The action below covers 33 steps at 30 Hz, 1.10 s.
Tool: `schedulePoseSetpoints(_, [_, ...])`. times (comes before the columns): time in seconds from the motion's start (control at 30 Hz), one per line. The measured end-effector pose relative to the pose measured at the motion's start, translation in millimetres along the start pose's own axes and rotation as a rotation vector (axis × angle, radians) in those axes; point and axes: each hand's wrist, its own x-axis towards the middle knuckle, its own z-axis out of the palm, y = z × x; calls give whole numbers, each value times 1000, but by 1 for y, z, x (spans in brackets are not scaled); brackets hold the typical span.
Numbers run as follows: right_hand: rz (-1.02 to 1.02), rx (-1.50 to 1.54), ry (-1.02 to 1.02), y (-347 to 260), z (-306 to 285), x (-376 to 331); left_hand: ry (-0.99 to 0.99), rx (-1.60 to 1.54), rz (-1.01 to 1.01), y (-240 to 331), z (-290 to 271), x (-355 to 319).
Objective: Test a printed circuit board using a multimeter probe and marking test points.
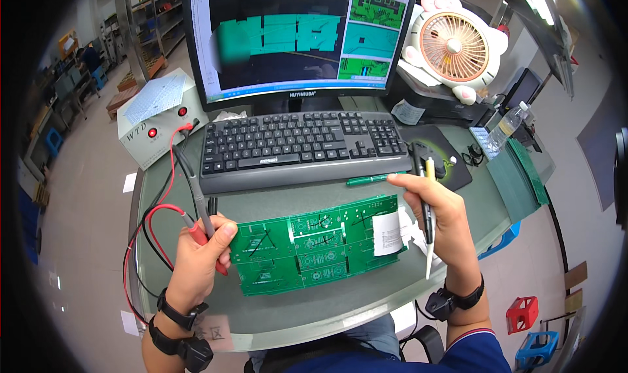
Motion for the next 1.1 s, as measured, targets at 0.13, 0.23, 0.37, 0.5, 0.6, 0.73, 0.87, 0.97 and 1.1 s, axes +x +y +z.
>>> schedulePoseSetpoints(0.13, [-37,-11,-92,1,-14,1,12,77,241,12,-1,-5])
schedulePoseSetpoints(0.23, [44,57,-188,-10,-28,1,4,660,846,20,-16,-11])
schedulePoseSetpoints(0.37, [-266,200,61,-1,-30,-12,-66,886,1156,50,-11,-43])
schedulePoseSetpoints(0.5, [-442,167,161,18,-19,-35,-46,1238,1556,59,-9,-47])
schedulePoseSetpoints(0.6, [-550,95,246,25,-11,-47,-63,1347,1628,57,-8,-47])
schedulePoseSetpoints(0.73, [-616,29,282,31,-6,-54,-88,1376,1612,45,-14,-47])
schedulePoseSetpoints(0.87, [-643,8,261,31,-7,-56,-73,1342,1547,39,-14,-52])
schedulePoseSetpoints(0.97, [-623,0,273,29,-6,-58,-81,1366,1595,41,-14,-51])
schedulePoseSetpoints(1.1, [-583,17,196,17,-20,-48,-113,1075,1289,39,-14,-55])
